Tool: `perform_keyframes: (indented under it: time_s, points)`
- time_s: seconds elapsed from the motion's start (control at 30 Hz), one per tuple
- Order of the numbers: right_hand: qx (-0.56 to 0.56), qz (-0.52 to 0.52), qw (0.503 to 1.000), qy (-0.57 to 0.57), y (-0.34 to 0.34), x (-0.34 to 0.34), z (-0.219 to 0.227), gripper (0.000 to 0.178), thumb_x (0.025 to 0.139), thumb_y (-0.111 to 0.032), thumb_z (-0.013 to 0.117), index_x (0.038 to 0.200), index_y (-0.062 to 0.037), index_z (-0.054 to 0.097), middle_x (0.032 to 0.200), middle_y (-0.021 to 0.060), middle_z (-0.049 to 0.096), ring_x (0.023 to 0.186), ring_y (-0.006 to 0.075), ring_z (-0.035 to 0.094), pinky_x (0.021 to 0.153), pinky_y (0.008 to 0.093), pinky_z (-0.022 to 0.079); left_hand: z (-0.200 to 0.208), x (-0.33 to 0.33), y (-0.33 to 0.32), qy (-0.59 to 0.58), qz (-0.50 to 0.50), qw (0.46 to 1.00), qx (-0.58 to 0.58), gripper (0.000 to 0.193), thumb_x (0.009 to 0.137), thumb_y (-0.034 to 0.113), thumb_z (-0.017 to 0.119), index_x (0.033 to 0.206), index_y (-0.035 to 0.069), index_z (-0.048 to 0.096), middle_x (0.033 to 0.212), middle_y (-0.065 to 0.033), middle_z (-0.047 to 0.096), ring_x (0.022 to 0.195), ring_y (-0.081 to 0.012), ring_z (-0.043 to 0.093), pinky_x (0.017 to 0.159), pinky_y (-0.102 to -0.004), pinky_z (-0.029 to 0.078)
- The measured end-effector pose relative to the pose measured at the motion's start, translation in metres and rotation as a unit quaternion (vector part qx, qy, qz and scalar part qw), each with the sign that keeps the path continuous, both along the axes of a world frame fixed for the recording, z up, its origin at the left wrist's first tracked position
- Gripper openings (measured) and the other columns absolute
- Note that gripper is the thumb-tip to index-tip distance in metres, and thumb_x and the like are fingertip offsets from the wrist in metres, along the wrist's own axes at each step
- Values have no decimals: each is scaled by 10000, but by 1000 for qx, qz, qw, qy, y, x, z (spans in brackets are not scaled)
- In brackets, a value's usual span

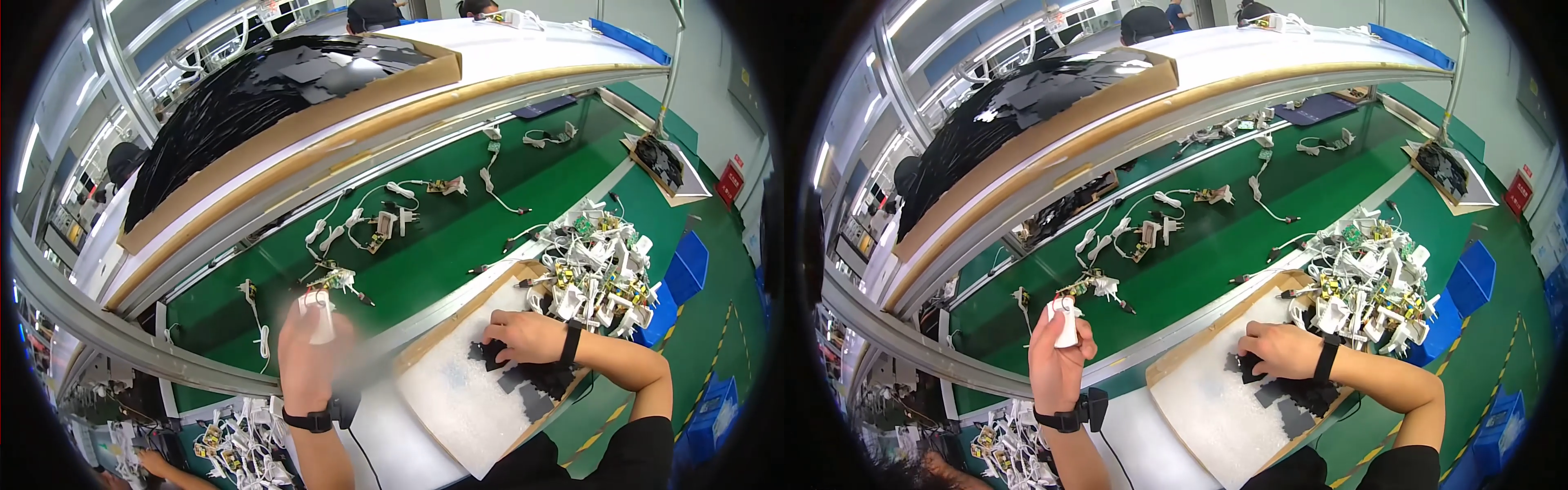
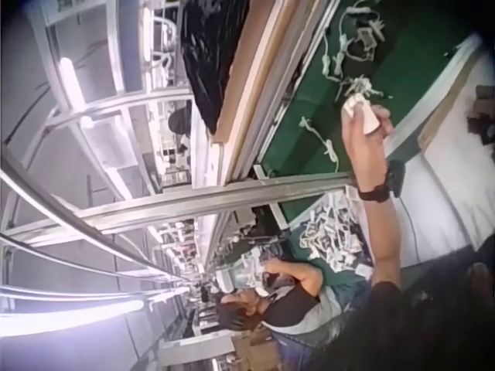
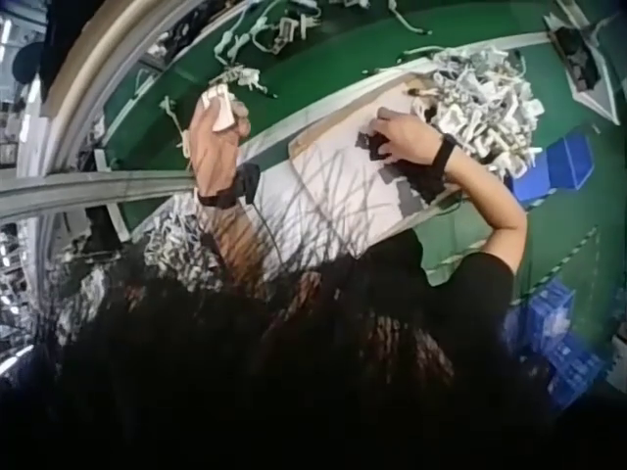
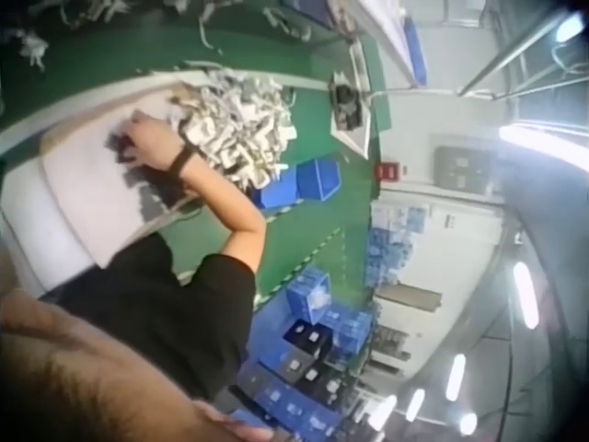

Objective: The person assembles power adapters by fitting a circuit board into a white plastic housing and pressing them together. They then insert a white power cord into the unit and place the assembly on the green workbench.

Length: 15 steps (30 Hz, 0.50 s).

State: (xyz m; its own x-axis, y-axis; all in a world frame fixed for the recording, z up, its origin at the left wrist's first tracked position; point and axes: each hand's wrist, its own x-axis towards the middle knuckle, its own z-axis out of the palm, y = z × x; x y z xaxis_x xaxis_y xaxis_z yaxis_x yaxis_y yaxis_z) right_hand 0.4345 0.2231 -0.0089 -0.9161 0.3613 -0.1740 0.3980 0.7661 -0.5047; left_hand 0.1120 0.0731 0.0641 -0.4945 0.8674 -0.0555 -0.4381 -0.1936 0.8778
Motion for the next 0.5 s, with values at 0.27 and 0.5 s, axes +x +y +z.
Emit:
perform_keyframes:
  time_s: [0.27, 0.5]
  points:
    - [-115, 36, 992, 42, 11, -9, 17, 184, 908, -98, 754, 1056, -21, 676, 937, 122, 694, 845, 275, 702, 768, 381, 562, -3, 7, -5, 58, 4, 998, -7, 260, 1098, 206, 461, 1278, 27, 519, 857, -155, 674, 656, -216, 592, 623, -330, 496]
    - [-100, -44, 923, 369, -15, -77, 86, 113, 934, -66, 742, 1032, -18, 714, 865, 103, 735, 783, 206, 739, 702, 330, 582, -26, 26, 11, 176, -4, 984, -21, 354, 1112, 297, 443, 1331, 23, 492, 932, -137, 664, 771, -201, 627, 719, -336, 524]
